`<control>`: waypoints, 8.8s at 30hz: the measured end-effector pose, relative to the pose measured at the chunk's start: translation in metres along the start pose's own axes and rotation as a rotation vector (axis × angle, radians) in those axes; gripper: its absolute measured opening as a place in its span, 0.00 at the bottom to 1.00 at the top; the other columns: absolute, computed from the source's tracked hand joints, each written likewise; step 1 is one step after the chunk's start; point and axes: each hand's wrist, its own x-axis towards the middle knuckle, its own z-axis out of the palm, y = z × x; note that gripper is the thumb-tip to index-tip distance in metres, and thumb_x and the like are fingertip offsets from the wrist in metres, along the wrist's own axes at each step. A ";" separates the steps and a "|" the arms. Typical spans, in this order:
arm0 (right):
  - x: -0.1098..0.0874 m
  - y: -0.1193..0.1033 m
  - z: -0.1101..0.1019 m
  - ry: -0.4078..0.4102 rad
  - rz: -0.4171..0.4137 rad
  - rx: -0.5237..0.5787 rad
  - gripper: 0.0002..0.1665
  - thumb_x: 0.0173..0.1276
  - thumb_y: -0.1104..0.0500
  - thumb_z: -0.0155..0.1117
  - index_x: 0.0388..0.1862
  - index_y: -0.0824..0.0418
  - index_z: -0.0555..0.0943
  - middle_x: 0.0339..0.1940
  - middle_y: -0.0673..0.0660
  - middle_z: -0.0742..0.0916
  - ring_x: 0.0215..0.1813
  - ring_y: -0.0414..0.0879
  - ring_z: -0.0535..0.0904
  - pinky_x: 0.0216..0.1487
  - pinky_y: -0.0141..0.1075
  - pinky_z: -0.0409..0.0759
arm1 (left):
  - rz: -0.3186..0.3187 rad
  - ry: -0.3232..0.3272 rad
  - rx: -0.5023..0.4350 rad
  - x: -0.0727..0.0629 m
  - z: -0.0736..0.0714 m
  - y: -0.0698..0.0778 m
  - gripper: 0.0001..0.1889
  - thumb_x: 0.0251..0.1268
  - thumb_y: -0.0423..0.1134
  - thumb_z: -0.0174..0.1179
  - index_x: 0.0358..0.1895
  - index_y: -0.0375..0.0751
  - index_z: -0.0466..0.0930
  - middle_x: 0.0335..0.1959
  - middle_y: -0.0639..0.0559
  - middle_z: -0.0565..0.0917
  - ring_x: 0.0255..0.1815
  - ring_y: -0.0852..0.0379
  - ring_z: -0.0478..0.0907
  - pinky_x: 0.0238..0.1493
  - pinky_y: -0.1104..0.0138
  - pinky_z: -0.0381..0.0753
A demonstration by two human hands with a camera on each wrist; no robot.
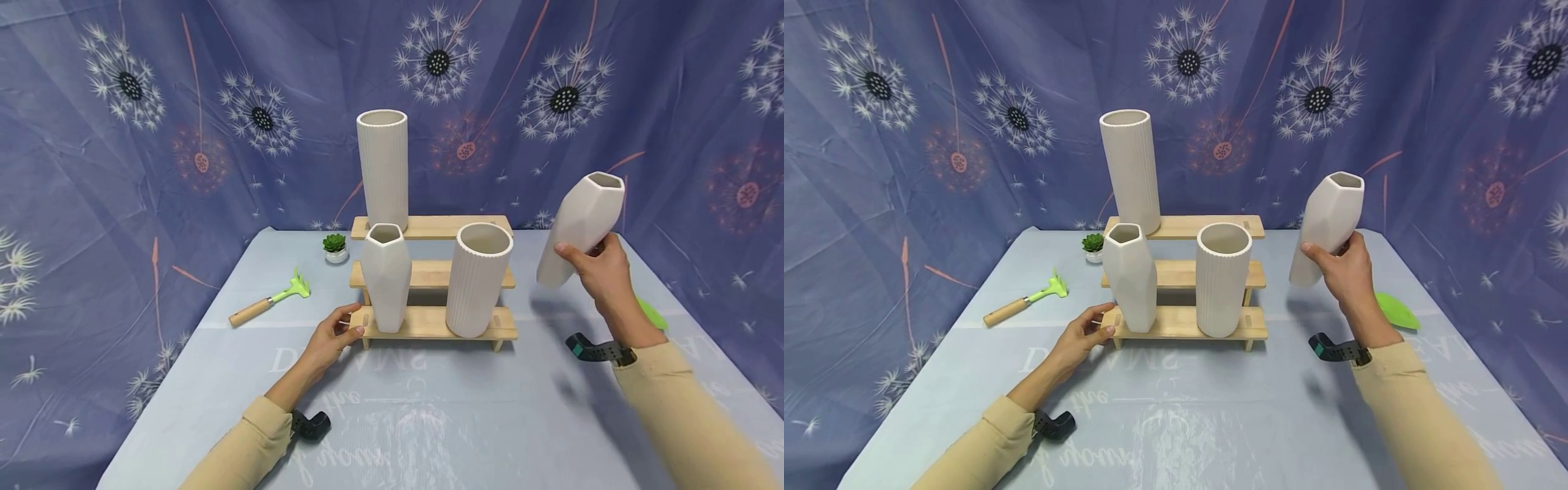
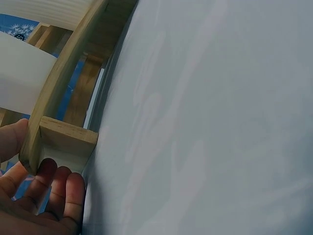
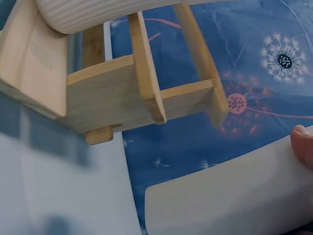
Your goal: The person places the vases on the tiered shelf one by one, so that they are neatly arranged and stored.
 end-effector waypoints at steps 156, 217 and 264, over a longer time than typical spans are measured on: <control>0.073 -0.118 0.074 -0.502 -0.192 0.071 0.47 0.58 0.46 0.68 0.73 0.49 0.58 0.70 0.60 0.69 0.70 0.58 0.65 0.69 0.56 0.63 | 0.012 0.015 -0.022 0.002 0.001 -0.003 0.27 0.64 0.33 0.59 0.67 0.38 0.65 0.52 0.35 0.71 0.39 0.59 0.69 0.39 0.66 0.78; 0.065 -0.104 0.062 -0.458 -0.160 0.022 0.50 0.59 0.40 0.65 0.74 0.54 0.54 0.71 0.61 0.68 0.71 0.56 0.63 0.72 0.53 0.60 | 0.036 0.052 0.019 0.016 0.000 -0.028 0.28 0.63 0.38 0.61 0.66 0.43 0.67 0.51 0.38 0.73 0.38 0.59 0.71 0.33 0.70 0.75; -0.003 -0.021 0.034 -0.288 -0.191 0.048 0.41 0.67 0.46 0.59 0.72 0.59 0.57 0.68 0.61 0.70 0.63 0.38 0.69 0.50 0.13 0.71 | 0.140 0.230 0.149 0.012 -0.013 -0.012 0.26 0.63 0.40 0.61 0.64 0.42 0.69 0.47 0.39 0.75 0.45 0.53 0.71 0.44 0.70 0.72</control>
